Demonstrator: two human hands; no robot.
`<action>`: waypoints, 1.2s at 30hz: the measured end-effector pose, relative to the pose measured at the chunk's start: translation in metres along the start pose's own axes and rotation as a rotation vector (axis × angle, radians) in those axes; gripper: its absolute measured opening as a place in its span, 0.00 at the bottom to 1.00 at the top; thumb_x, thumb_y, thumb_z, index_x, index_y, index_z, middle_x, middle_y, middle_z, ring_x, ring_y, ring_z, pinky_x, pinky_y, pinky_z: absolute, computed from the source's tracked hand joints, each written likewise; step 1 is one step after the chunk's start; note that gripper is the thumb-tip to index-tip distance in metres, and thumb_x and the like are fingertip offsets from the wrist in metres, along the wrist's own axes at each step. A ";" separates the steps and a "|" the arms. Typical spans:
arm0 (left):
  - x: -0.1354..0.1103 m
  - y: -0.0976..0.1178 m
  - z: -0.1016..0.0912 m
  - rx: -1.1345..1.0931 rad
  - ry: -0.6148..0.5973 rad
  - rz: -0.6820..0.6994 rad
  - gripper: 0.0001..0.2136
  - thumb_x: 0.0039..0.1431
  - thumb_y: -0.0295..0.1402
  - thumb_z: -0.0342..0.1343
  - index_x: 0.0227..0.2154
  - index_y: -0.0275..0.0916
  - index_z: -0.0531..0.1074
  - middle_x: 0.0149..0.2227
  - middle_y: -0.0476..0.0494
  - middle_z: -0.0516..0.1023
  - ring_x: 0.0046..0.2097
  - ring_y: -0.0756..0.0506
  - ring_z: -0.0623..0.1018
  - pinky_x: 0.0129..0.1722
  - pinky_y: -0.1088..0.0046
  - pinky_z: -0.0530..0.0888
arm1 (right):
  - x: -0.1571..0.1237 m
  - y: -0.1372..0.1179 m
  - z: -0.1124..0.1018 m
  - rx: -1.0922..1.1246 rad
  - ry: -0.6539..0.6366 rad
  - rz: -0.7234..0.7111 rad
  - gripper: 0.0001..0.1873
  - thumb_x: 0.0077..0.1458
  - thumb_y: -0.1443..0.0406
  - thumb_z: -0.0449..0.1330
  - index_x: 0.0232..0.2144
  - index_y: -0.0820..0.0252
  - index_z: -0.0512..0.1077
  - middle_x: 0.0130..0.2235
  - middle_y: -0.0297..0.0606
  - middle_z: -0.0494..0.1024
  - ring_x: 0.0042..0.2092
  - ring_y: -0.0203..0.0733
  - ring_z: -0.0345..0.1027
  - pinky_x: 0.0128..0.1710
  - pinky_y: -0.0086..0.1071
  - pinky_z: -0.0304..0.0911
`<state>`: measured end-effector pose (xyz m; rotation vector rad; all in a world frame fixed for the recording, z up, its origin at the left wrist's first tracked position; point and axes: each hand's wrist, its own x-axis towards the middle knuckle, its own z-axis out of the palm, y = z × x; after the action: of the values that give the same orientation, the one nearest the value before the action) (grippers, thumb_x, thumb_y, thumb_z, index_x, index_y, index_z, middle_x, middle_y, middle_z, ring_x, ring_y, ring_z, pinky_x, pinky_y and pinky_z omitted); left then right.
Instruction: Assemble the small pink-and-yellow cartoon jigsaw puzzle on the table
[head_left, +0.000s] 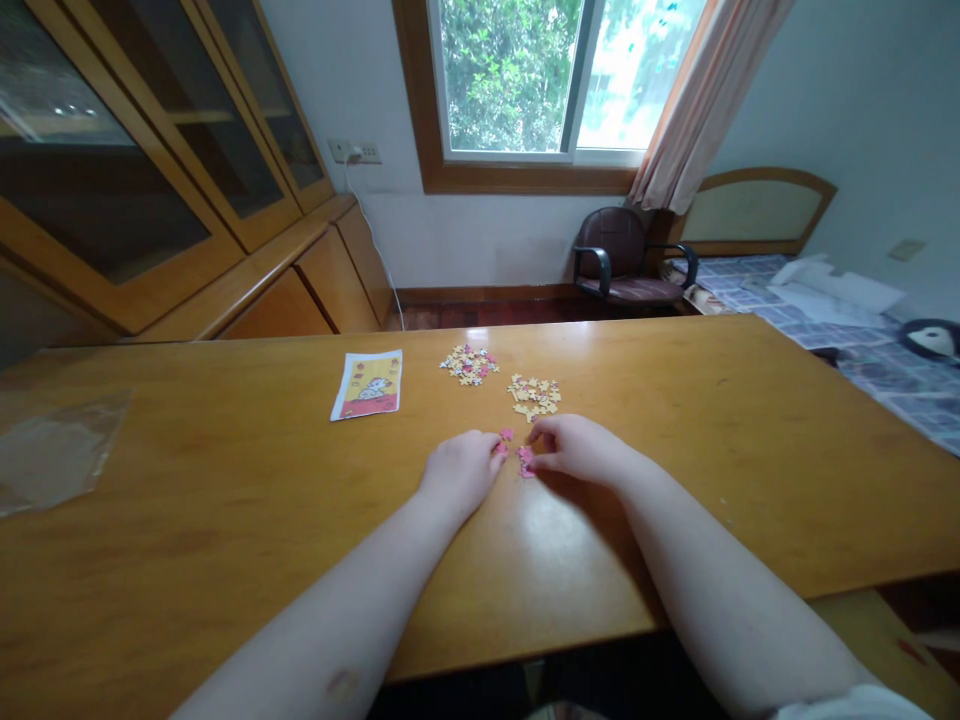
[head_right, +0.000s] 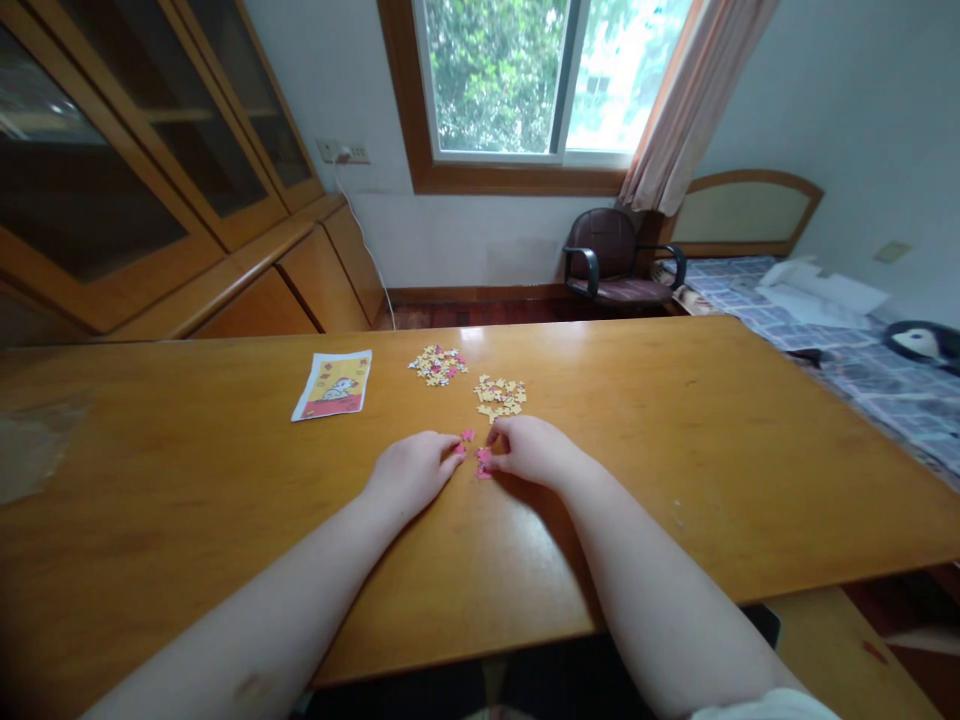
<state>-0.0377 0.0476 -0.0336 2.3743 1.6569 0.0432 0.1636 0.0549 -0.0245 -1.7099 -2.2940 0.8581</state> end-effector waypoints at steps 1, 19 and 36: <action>0.000 -0.001 0.000 -0.002 -0.001 -0.001 0.15 0.63 0.42 0.45 0.42 0.46 0.75 0.40 0.44 0.78 0.41 0.42 0.77 0.36 0.70 0.70 | -0.001 -0.001 -0.001 0.008 -0.013 -0.001 0.18 0.45 0.56 0.67 0.38 0.56 0.74 0.30 0.33 0.75 0.29 0.36 0.65 0.27 0.27 0.53; -0.004 -0.002 -0.008 0.013 -0.009 0.089 0.12 0.60 0.40 0.50 0.36 0.44 0.77 0.37 0.43 0.80 0.39 0.43 0.78 0.37 0.69 0.71 | 0.000 -0.005 0.003 0.019 -0.088 -0.019 0.18 0.44 0.62 0.66 0.40 0.56 0.72 0.30 0.30 0.75 0.29 0.34 0.64 0.27 0.27 0.51; -0.008 0.003 -0.004 -0.014 -0.007 0.215 0.11 0.60 0.40 0.50 0.34 0.44 0.77 0.36 0.45 0.80 0.39 0.42 0.78 0.37 0.69 0.71 | 0.002 0.001 0.007 0.037 -0.084 -0.020 0.19 0.43 0.62 0.66 0.40 0.56 0.71 0.29 0.30 0.74 0.28 0.34 0.63 0.26 0.27 0.50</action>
<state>-0.0380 0.0403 -0.0277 2.5285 1.3874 0.0845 0.1605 0.0544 -0.0312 -1.6636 -2.3279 0.9801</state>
